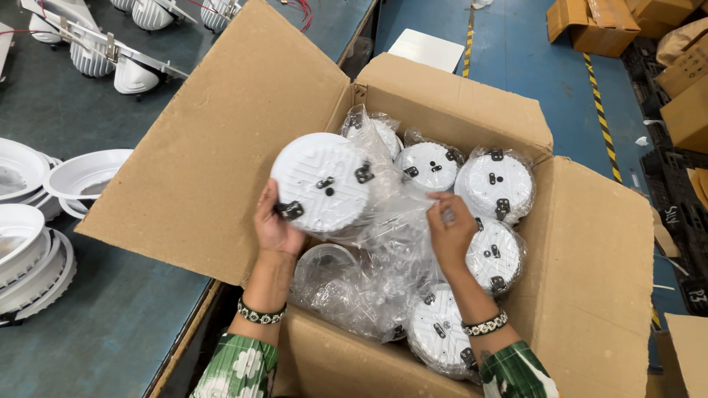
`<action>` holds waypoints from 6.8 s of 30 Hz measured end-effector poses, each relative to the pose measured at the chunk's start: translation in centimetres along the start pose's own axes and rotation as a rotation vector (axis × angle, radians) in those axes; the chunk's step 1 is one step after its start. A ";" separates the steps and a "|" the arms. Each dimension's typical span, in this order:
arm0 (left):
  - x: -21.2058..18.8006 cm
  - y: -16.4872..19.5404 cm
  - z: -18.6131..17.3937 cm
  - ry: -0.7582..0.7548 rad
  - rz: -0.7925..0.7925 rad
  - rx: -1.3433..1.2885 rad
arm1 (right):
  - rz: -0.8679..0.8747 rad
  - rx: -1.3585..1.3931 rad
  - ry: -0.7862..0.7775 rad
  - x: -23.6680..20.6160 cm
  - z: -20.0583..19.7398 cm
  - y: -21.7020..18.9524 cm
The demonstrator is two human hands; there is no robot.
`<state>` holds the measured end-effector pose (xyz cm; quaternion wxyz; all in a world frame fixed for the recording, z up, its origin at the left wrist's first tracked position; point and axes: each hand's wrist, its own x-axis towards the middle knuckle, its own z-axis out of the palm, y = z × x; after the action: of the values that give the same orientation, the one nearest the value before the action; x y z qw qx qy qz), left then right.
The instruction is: The person unpacks white circular plastic components from a cardboard box, removes them from plastic wrapping, and stacks them on a table. The person handles the items one at a time, inspecting them briefly before placing them in a growing pile.
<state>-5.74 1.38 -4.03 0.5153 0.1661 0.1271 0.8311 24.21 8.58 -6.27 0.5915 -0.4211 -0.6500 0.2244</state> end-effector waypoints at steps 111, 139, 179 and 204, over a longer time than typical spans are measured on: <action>-2.9 -4.4 3.5 -0.265 -0.176 0.624 | 0.545 1.013 -0.611 -0.4 -2.0 0.8; -3.2 -4.3 3.3 -0.268 -0.162 0.659 | 0.334 0.577 -0.622 -0.7 -1.6 -1.6; -3.3 -4.2 3.2 -0.523 -0.176 0.777 | 0.340 0.826 -0.547 -0.7 -3.2 0.0; -2.9 -3.9 3.2 -0.265 -0.269 0.640 | 0.367 0.716 -0.530 0.1 -2.1 -3.3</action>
<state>-0.06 0.57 -3.03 0.5540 0.4068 0.3337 0.6452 25.30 6.46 -3.21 0.4640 -0.2268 -0.5751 0.6344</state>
